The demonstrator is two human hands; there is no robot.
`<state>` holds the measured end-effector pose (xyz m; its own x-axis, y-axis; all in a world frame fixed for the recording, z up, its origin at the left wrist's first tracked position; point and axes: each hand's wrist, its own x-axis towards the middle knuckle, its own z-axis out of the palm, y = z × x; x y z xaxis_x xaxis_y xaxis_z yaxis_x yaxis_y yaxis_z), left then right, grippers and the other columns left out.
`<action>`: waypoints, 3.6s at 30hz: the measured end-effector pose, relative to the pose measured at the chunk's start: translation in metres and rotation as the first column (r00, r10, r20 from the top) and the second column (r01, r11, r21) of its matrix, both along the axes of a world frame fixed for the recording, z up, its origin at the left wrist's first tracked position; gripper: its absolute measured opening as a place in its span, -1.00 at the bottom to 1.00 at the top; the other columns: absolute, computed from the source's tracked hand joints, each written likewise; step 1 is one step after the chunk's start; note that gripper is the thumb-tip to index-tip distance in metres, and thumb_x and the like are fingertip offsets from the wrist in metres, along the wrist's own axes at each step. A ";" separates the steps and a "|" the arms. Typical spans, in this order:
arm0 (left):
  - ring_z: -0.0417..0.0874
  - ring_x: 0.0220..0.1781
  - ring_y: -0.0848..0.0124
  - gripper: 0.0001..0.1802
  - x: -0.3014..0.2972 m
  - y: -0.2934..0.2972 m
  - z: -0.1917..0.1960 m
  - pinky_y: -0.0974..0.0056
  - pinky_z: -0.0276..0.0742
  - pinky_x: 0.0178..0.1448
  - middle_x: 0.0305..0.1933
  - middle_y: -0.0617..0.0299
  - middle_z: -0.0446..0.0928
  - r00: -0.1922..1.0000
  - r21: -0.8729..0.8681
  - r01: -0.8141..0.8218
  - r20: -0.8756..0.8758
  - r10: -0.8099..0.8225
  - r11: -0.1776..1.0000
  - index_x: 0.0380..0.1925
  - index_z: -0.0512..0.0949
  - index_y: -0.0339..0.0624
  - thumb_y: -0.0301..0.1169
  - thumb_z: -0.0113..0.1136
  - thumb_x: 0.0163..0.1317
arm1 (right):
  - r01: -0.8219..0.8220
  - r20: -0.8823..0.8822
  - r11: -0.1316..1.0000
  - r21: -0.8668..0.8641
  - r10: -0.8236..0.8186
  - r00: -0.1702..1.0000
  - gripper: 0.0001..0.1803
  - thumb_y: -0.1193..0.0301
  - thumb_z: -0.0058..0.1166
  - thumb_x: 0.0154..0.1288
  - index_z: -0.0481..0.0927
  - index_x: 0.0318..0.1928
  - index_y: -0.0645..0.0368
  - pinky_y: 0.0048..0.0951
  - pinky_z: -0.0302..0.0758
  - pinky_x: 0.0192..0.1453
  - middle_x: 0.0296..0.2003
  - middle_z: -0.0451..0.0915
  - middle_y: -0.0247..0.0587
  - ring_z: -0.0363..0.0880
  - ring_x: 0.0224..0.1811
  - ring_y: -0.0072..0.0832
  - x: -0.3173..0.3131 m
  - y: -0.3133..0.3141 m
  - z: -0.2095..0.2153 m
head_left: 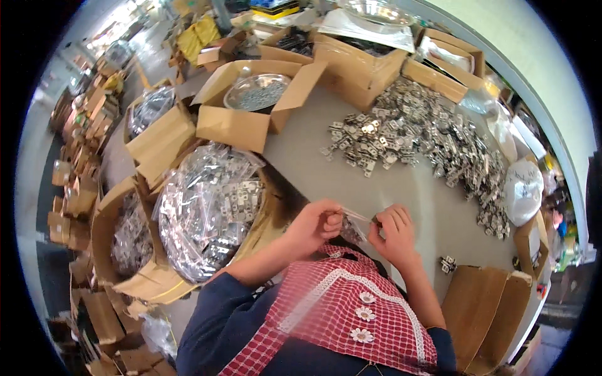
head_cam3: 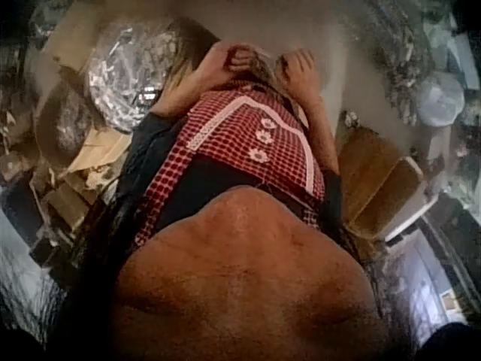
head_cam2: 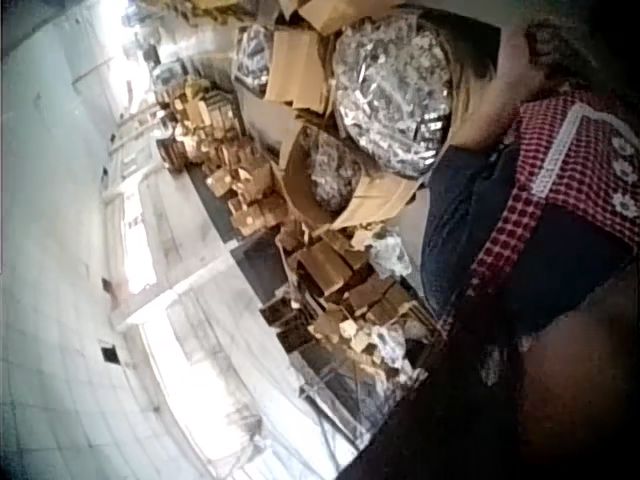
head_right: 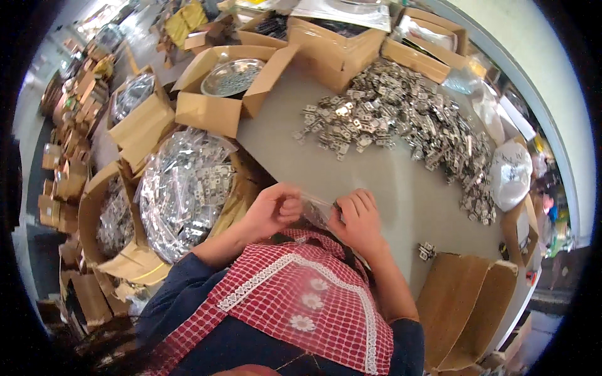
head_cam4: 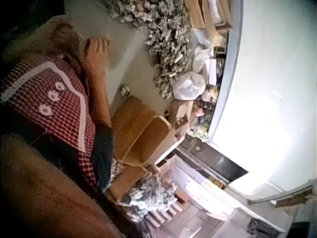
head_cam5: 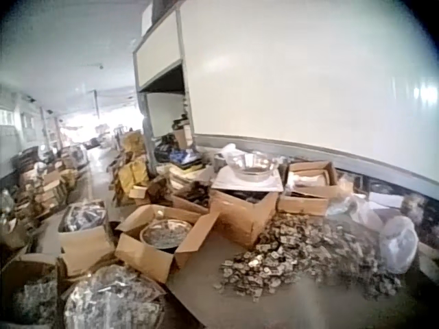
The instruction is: The person sorts metal hinges from a pile on a workbench, places them into plastic bags, and refers to a clipboard with inventory lists.
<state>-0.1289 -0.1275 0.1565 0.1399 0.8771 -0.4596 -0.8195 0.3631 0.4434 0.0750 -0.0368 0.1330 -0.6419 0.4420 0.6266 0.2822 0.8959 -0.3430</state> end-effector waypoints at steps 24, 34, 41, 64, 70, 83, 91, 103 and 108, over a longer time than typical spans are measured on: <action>0.26 -0.44 0.52 -0.85 -0.195 -0.275 0.093 0.40 0.19 -0.37 -0.42 0.36 0.31 -0.262 0.654 -0.729 0.004 0.965 -0.201 -0.40 0.36 -0.15 -0.40 -0.05 0.37 | 0.483 0.580 0.839 -0.251 -0.269 0.769 -0.56 0.42 0.20 0.18 0.46 0.06 0.28 -0.11 0.46 0.12 -0.02 0.53 0.10 0.50 0.02 0.07 0.159 0.075 -0.085; 0.45 -0.38 0.56 -0.85 -0.124 -0.003 0.008 0.47 0.33 -0.38 -0.30 0.35 0.52 0.589 0.306 -0.593 -0.467 0.660 0.745 -0.15 0.51 -0.15 -0.38 0.07 0.35 | 0.868 0.797 0.435 -0.240 -0.422 0.431 -0.30 0.24 0.40 -0.02 0.43 0.14 0.17 -0.02 0.50 0.11 0.06 0.51 0.15 0.51 0.08 0.11 0.223 -0.017 -0.080; 0.59 -0.25 0.45 -0.75 0.035 0.098 -0.040 0.37 0.52 -0.24 -0.20 0.21 0.58 0.607 0.248 0.320 -0.794 0.003 0.914 -0.03 0.47 -0.21 -0.38 0.13 0.33 | 0.807 0.380 0.365 -0.464 -0.741 0.554 -0.60 0.41 0.19 0.07 0.55 -0.05 0.25 -0.08 0.54 -0.04 -0.19 0.63 0.13 0.61 -0.12 0.05 0.200 -0.012 -0.101; 0.61 -0.15 0.43 -0.51 0.168 0.130 -0.057 0.31 0.52 -0.06 -0.11 0.13 0.60 0.458 0.046 0.787 -0.713 -0.531 0.616 0.07 0.49 -0.39 -0.26 0.30 0.25 | 0.247 -0.315 0.719 -0.650 -0.551 0.773 -0.31 0.60 0.27 0.06 0.37 0.26 0.29 -0.25 0.51 0.12 0.03 0.57 -0.06 0.59 0.04 -0.31 0.155 -0.030 -0.057; 0.53 -0.02 0.47 -0.59 0.171 0.128 -0.057 0.33 0.46 0.07 -0.06 0.27 0.53 0.590 0.245 0.687 -0.737 -0.330 0.684 0.10 0.51 -0.27 -0.41 0.25 0.27 | -0.325 -0.273 0.042 -0.945 -0.650 0.709 -0.40 -0.09 -0.10 0.47 0.48 0.16 0.19 -0.28 0.49 0.16 -0.05 0.60 -0.18 0.53 0.06 -0.34 0.164 -0.026 -0.060; 0.67 -0.28 0.26 -0.43 0.174 0.147 -0.092 0.19 0.51 -0.20 -0.35 0.04 0.65 0.068 -0.149 0.795 -0.941 -0.331 0.588 -0.27 0.65 -0.31 0.03 -0.08 0.47 | 0.457 -0.135 0.404 -0.792 -0.846 0.515 -0.58 0.08 0.09 0.40 0.60 -0.40 0.20 -0.25 0.42 -0.43 -0.60 0.50 -0.13 0.50 -0.57 -0.28 0.135 -0.036 -0.065; 0.61 -0.43 0.11 -0.21 0.184 0.135 -0.065 0.10 0.49 -0.22 -0.56 0.02 0.58 -0.197 -0.229 0.815 -0.973 -0.118 0.532 -0.41 0.67 -0.26 0.21 -0.31 0.46 | 0.760 -0.036 0.504 -0.409 -0.842 0.539 -0.67 0.19 0.22 0.30 0.61 -0.41 0.21 -0.18 0.48 -0.44 -0.54 0.57 -0.06 0.56 -0.52 -0.09 0.132 -0.039 -0.055; 0.44 -0.58 0.49 -0.34 0.180 0.121 -0.096 0.33 0.34 -0.44 -0.63 0.29 0.47 0.217 -0.066 0.708 -0.927 -0.306 0.703 -0.50 0.62 -0.30 0.11 -0.05 0.43 | 0.651 0.054 0.497 -0.574 -0.770 0.636 -0.70 0.24 -0.01 0.47 0.57 -0.11 0.26 -0.32 0.50 -0.46 -0.53 0.62 -0.11 0.59 -0.56 -0.35 0.129 -0.035 -0.063; 0.51 -0.55 0.43 -0.32 0.177 0.120 -0.083 0.27 0.38 -0.39 -0.61 0.22 0.52 0.021 -0.089 0.774 -0.986 -0.165 0.627 -0.49 0.62 -0.30 0.10 -0.17 0.46 | 0.311 -0.118 0.375 -0.873 -0.782 0.612 -0.63 0.21 -0.07 0.50 0.57 -0.23 0.31 -0.28 0.47 -0.41 -0.57 0.56 -0.10 0.55 -0.54 -0.35 0.124 -0.038 -0.042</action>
